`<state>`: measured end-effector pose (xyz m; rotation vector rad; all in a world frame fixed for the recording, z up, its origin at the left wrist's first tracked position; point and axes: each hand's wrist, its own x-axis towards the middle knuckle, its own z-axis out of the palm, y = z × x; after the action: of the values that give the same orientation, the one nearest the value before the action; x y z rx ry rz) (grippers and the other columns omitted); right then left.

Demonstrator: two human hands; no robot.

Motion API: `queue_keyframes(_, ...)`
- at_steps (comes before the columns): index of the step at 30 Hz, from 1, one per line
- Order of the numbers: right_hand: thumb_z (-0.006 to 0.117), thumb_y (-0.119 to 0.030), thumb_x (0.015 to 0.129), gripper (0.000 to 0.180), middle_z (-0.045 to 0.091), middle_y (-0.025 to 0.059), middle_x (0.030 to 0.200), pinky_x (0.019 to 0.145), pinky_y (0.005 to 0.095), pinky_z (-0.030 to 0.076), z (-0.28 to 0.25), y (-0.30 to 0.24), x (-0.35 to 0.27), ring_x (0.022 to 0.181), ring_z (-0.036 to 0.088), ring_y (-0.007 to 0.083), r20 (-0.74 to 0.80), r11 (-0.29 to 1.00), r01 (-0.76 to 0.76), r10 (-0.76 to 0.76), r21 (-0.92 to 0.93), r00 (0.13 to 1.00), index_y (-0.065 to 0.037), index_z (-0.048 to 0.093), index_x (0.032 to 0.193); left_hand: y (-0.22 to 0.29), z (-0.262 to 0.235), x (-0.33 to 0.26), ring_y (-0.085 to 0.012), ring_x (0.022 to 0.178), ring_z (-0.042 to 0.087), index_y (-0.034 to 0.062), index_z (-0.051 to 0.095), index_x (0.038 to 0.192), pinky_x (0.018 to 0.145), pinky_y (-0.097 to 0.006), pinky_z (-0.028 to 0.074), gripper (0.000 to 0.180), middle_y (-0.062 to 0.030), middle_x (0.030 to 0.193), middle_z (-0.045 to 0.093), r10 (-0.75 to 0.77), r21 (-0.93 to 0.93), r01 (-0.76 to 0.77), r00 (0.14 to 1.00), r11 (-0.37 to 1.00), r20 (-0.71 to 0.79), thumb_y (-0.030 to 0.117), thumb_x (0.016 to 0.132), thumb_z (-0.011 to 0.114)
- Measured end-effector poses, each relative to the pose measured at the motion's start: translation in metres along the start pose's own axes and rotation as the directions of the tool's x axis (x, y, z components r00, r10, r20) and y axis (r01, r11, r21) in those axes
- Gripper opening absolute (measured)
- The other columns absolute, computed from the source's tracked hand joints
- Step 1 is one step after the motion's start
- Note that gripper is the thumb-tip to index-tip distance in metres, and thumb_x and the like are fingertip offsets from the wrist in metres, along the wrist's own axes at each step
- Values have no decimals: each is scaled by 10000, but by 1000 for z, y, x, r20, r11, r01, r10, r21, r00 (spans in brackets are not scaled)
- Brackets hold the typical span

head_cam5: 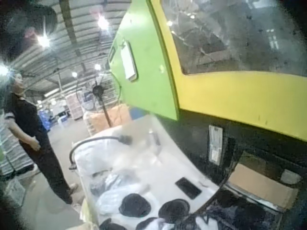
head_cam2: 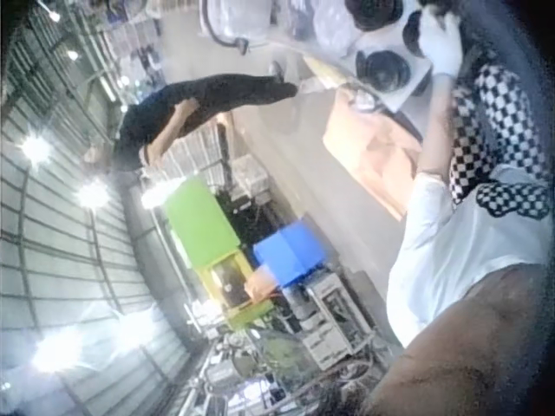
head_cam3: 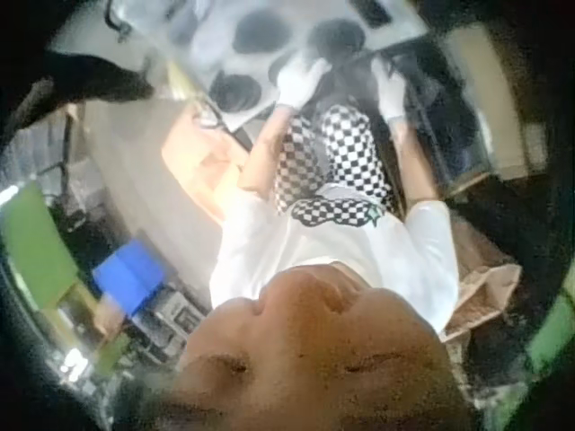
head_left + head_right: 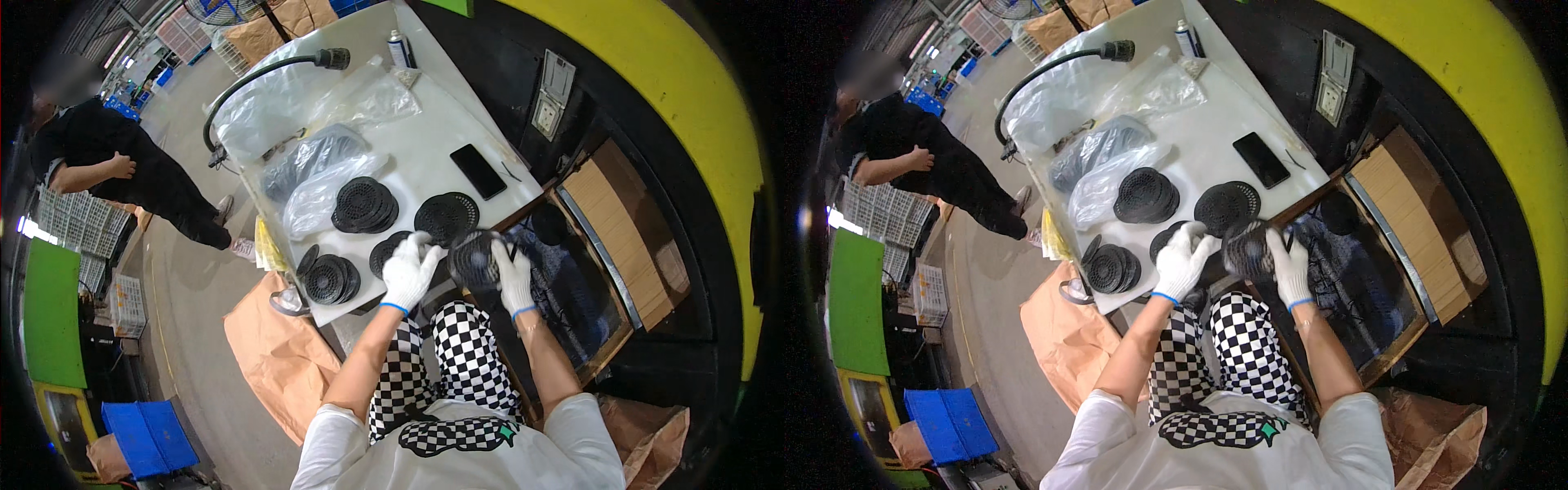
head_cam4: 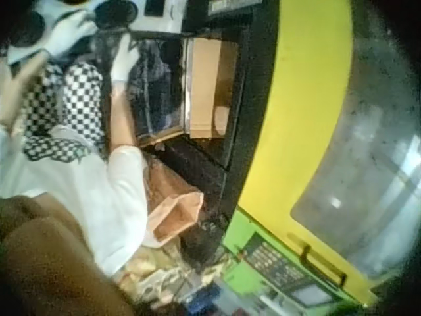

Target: The person assembles plastic filter parts by fitting circular grates and cylindrical bodies together by hand, then puts the assembled components into a plastic bag.

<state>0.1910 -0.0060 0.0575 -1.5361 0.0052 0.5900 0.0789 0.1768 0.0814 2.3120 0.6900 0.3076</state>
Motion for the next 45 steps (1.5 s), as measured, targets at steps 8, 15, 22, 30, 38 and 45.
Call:
queue_keyframes(8,682,-458,805,572,621,216,1117,866,468,485,32,5,103,1018,605,376,64,400,280,-474,-873,878,-11,566,1143,6,39,71,-377,1137,510,180,272,1494,922,-476,382,1155,-248,1207,528,40,596,-169,974,785,224,488,529,827)
queue_keyframes(15,733,-297,765,622,580,188,1213,942,471,447,64,4,98,1125,545,374,214,261,339,-410,-904,887,-70,473,1283,5,45,73,-387,1029,554,156,320,1467,862,-466,420,1013,-240,1105,550,73,437,-143,982,888,173,360,587,780)
queue_keyframes(22,647,-327,864,514,584,200,1221,937,441,449,17,2,79,1112,553,394,114,432,443,-603,-786,790,-52,520,1279,-15,-65,35,-347,1018,557,76,602,1117,876,-485,400,531,-167,1049,591,213,505,-37,931,862,-296,436,735,675)
queue_keyframes(30,602,-158,933,278,670,152,1087,911,347,474,-37,40,-6,1017,632,231,26,732,433,-495,-525,868,25,606,1142,-132,-127,54,-327,1006,675,86,743,1005,807,-444,534,440,-197,1063,692,-477,659,429,871,617,-119,410,782,547)
queue_keyframes(38,576,-139,945,189,680,117,953,781,334,501,-91,65,-34,853,647,214,-52,653,438,-589,-617,806,14,631,1041,-141,-147,61,-295,814,718,119,756,944,638,-440,554,219,-142,957,722,-224,737,344,939,582,-261,145,833,569)
queue_keyframes(45,579,-137,940,165,650,44,897,708,288,485,-108,93,-29,742,587,150,-165,823,308,-428,-477,888,2,637,1006,-75,-121,-33,-244,695,700,26,697,748,583,-420,545,168,-133,750,678,143,883,23,984,469,-102,148,799,592)
